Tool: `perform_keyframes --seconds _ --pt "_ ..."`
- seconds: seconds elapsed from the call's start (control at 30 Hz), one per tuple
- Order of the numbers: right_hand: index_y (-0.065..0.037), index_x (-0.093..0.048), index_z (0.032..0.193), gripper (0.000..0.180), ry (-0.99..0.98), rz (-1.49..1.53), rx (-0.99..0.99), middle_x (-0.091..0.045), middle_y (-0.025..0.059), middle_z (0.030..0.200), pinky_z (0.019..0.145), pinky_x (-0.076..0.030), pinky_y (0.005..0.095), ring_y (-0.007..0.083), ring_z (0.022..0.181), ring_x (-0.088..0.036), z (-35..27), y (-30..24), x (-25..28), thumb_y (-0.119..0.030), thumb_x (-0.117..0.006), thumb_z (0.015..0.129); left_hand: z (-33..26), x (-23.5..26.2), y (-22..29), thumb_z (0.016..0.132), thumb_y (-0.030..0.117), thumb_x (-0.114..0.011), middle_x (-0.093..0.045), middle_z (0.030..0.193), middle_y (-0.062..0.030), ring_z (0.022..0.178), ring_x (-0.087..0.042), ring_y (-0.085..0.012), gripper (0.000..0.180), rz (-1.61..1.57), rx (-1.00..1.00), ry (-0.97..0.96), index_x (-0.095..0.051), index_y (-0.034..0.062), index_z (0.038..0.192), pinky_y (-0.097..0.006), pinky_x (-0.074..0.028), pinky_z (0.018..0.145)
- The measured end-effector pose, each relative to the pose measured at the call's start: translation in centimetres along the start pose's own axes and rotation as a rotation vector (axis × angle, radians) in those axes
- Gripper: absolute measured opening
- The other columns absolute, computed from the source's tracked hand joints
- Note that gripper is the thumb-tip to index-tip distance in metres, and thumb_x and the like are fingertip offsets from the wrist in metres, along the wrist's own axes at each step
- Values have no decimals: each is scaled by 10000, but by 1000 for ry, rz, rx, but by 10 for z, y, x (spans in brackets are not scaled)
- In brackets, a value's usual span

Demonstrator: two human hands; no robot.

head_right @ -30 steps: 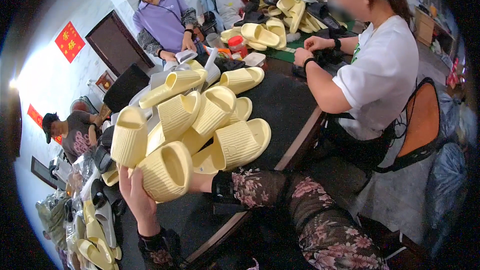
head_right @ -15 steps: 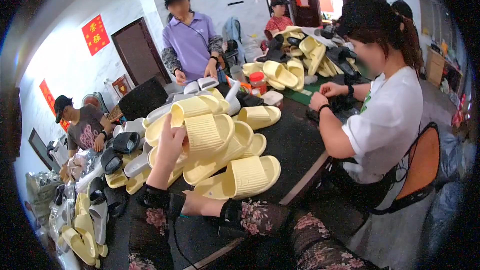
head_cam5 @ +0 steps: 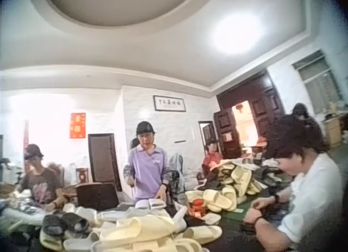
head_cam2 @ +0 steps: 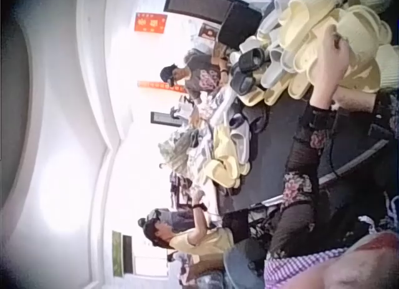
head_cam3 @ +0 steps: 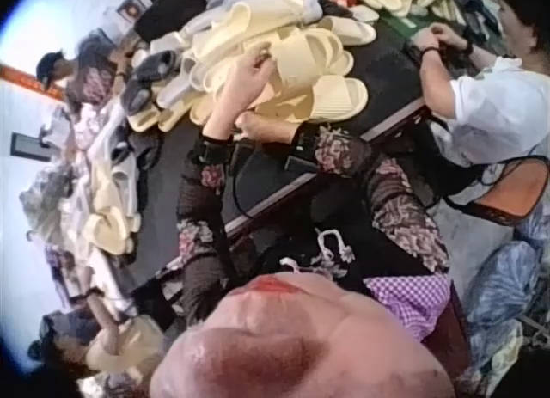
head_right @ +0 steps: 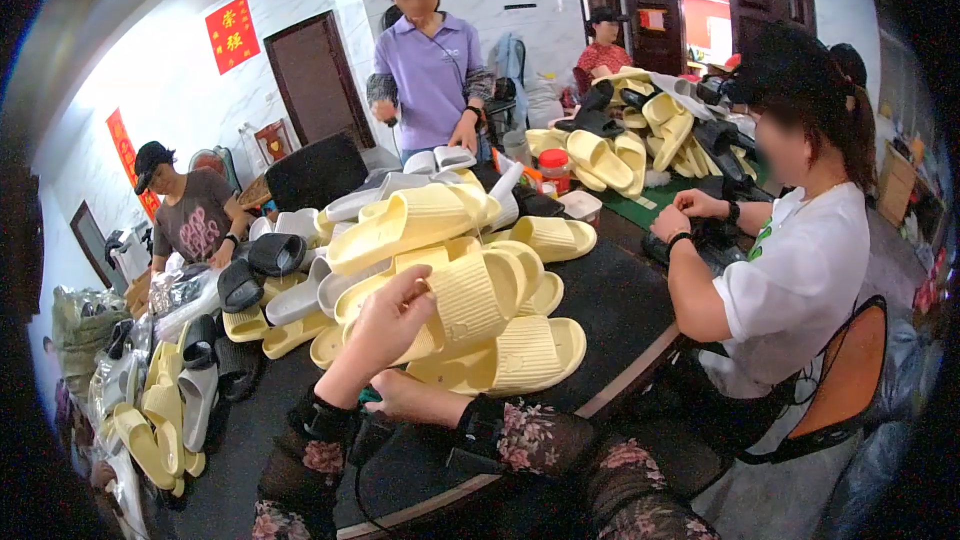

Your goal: Using snips to trim excess material from foam sandals at a manufacturing station.

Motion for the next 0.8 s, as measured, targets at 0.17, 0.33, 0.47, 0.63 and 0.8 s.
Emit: perform_keyframes --seconds 0.17,0.33,0.47,0.63,0.8 --pt "57 -510 1128 421 -20 66 99 -628 233 876 708 -504 371 338 752 -620 -11 23 -14 -172 -630 797 -16 -2 28 815 123 -600 -617 808 -180 758 -608 -310 366 198 -3 -45 -531 0 1152 -367 -491 712" --pt "14 -501 1144 405 106 310 -103 -612 186 841 615 -483 339 274 680 -593 2 26 -12 -173 -630 809 -33 10 39 778 107 -617 -579 952 -176 913 -550 -327 373 501 -138 2 -531 19 1130 -397 -450 814" --pt "-20 -493 1156 395 127 531 -281 -599 148 813 540 -466 314 223 622 -571 8 25 -10 -173 -630 818 -47 15 50 748 99 -628 -501 1132 -178 1008 -506 -357 383 633 -269 79 -530 30 1112 -431 -417 871" --pt "-64 -484 1172 387 211 743 -555 -584 102 779 447 -445 282 159 549 -544 4 33 5 -173 -629 830 -67 26 88 724 80 -664 -508 1116 -179 1012 -517 -351 395 415 -294 8 -540 21 1095 -446 -390 916" --pt "-86 -473 1144 349 331 1100 -642 -565 46 741 346 -391 208 74 486 -506 8 31 5 -159 -634 843 -108 47 122 824 137 -638 -561 1046 -164 930 -562 -299 354 -60 -462 -467 -546 -34 1120 -374 -458 817"
Point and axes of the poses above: each hand's wrist, its own z-axis towards the middle knuckle, its own x-axis out of the back of the hand, y = z × x, the point moved 4 cm from there along z, towards the middle knuckle
